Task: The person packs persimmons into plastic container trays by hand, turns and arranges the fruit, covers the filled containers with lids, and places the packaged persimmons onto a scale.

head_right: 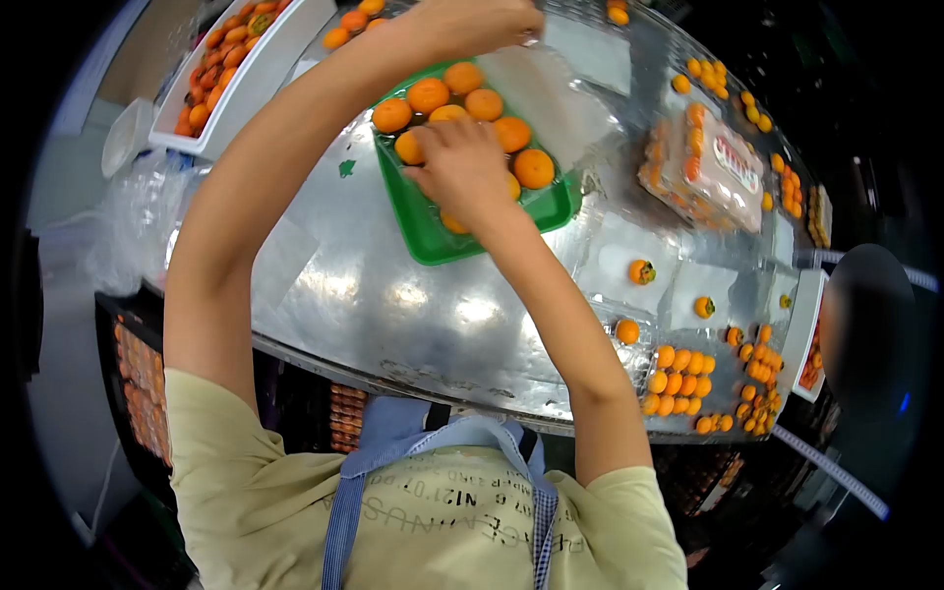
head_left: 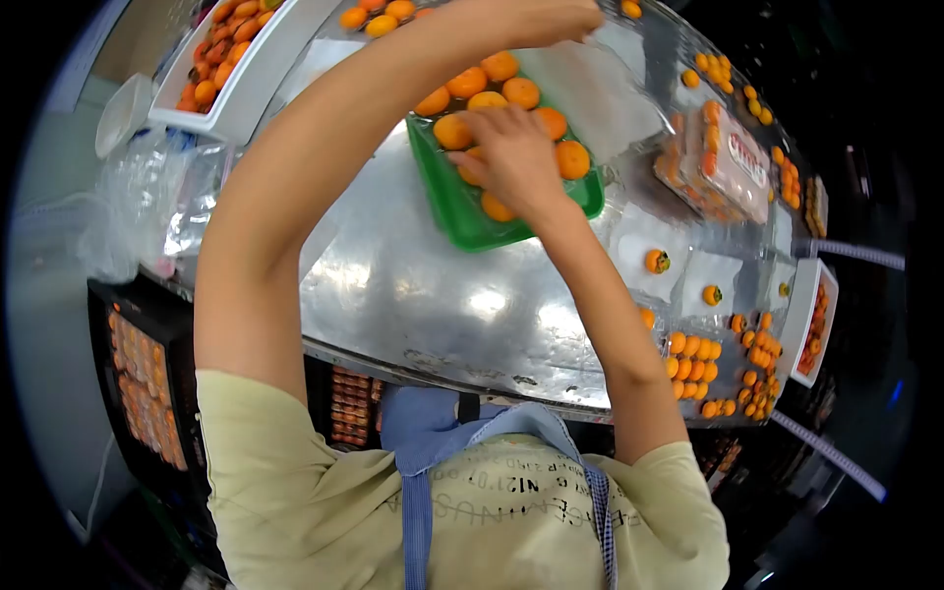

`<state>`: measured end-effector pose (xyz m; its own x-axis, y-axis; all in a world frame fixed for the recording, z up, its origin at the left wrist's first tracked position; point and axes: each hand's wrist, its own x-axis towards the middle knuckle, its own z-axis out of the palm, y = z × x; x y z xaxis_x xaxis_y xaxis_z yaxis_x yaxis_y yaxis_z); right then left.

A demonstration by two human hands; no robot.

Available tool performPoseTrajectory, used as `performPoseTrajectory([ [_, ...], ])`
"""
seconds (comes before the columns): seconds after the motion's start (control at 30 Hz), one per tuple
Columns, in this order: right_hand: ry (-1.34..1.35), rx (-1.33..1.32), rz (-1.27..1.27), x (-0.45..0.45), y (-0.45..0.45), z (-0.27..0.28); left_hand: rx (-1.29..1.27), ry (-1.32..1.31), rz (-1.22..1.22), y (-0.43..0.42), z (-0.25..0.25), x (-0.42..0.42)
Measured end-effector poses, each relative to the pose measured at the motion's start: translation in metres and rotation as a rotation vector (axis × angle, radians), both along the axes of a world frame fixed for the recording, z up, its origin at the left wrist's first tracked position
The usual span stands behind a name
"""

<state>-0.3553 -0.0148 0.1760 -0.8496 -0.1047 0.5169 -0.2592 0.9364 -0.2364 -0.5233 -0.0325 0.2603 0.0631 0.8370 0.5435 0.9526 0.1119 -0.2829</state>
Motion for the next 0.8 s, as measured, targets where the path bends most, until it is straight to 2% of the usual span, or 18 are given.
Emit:
performPoseTrajectory([
  [0.03, -0.037, 0.045, 0.010, -0.012, -0.005, -0.008, 0.033, 0.023, -0.027, 0.002, -0.004, -0.003],
  [0.07, -0.087, 0.099, -0.007, -0.021, -0.007, -0.014, 0.108, -0.080, -0.171, -0.008, 0.003, 0.001],
  [0.1, -0.178, 0.221, -0.039, -0.024, -0.011, -0.017, -0.004, -0.039, -0.107, -0.011, 0.007, -0.001],
  [0.13, -0.236, 0.278, -0.070, -0.032, -0.016, -0.028, -0.026, -0.178, -0.067, -0.018, 0.009, 0.003],
  [0.17, -0.228, 0.306, -0.131, -0.036, -0.022, -0.030, -0.144, -0.125, 0.022, -0.016, 0.000, -0.008],
  [0.2, -0.239, 0.339, -0.142, -0.041, -0.026, -0.034, -0.101, -0.162, -0.021, -0.015, 0.002, -0.006],
  [0.23, -0.378, 0.321, -0.126, -0.042, -0.027, -0.020, -0.067, -0.152, -0.088, -0.014, 0.002, -0.007],
  [0.4, -0.436, 0.176, -0.147, -0.044, -0.026, -0.010, -0.111, -0.211, 0.003, -0.010, 0.003, -0.001],
  [0.53, -0.431, 0.157, -0.167, -0.052, -0.033, -0.020, -0.121, -0.193, 0.024, -0.011, 0.001, -0.009],
  [0.63, -0.183, 0.117, -0.151, -0.039, -0.031, -0.017, -0.156, -0.206, 0.040, -0.011, 0.000, -0.012],
  [0.8, -0.019, -0.559, 0.062, 0.042, -0.032, 0.014, -0.206, -0.206, 0.088, -0.015, -0.001, -0.014],
])
